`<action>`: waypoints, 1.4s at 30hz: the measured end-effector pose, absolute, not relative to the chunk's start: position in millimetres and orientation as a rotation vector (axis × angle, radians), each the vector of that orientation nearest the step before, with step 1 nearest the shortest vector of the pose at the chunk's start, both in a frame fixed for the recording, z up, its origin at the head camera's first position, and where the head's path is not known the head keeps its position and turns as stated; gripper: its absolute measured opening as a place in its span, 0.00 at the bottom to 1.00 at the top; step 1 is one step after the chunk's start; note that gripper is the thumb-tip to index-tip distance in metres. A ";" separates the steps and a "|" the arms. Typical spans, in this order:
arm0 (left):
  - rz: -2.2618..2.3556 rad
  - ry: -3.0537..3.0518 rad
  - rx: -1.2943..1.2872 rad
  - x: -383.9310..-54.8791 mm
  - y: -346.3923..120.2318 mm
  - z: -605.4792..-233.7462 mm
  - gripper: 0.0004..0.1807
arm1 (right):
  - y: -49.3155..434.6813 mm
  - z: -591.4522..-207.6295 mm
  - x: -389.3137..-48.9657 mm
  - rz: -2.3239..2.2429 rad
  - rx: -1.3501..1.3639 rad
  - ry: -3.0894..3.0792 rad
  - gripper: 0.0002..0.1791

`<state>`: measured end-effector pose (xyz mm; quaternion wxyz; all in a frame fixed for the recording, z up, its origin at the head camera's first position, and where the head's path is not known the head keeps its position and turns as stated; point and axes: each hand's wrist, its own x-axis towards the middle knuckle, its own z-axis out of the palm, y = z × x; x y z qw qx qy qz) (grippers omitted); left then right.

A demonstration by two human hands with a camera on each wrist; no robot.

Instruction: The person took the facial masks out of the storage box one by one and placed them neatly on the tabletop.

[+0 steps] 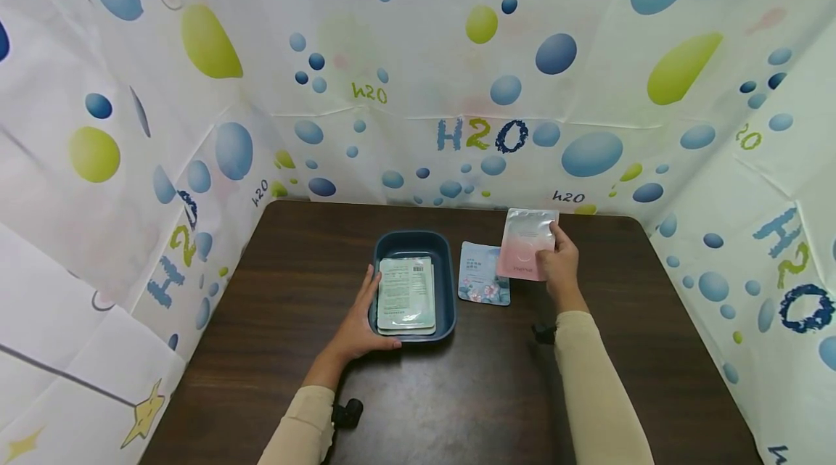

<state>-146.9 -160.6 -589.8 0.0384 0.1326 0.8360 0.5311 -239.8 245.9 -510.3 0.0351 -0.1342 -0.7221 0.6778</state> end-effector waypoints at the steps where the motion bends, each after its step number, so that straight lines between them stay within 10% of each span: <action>1: 1.630 2.564 0.411 -147.0 -160.6 -589.8 0.78 | 247.6 -512.8 -240.0 2.082 -0.428 -2.222 0.44; 29: 1.637 2.580 0.443 -149.4 -162.4 -588.6 0.76 | 285.0 -558.6 -232.0 1.467 -0.466 -2.903 0.46; 42: 1.666 2.551 0.451 -147.0 -161.3 -589.8 0.77 | 297.4 -580.6 -226.4 1.000 -0.084 -3.241 0.42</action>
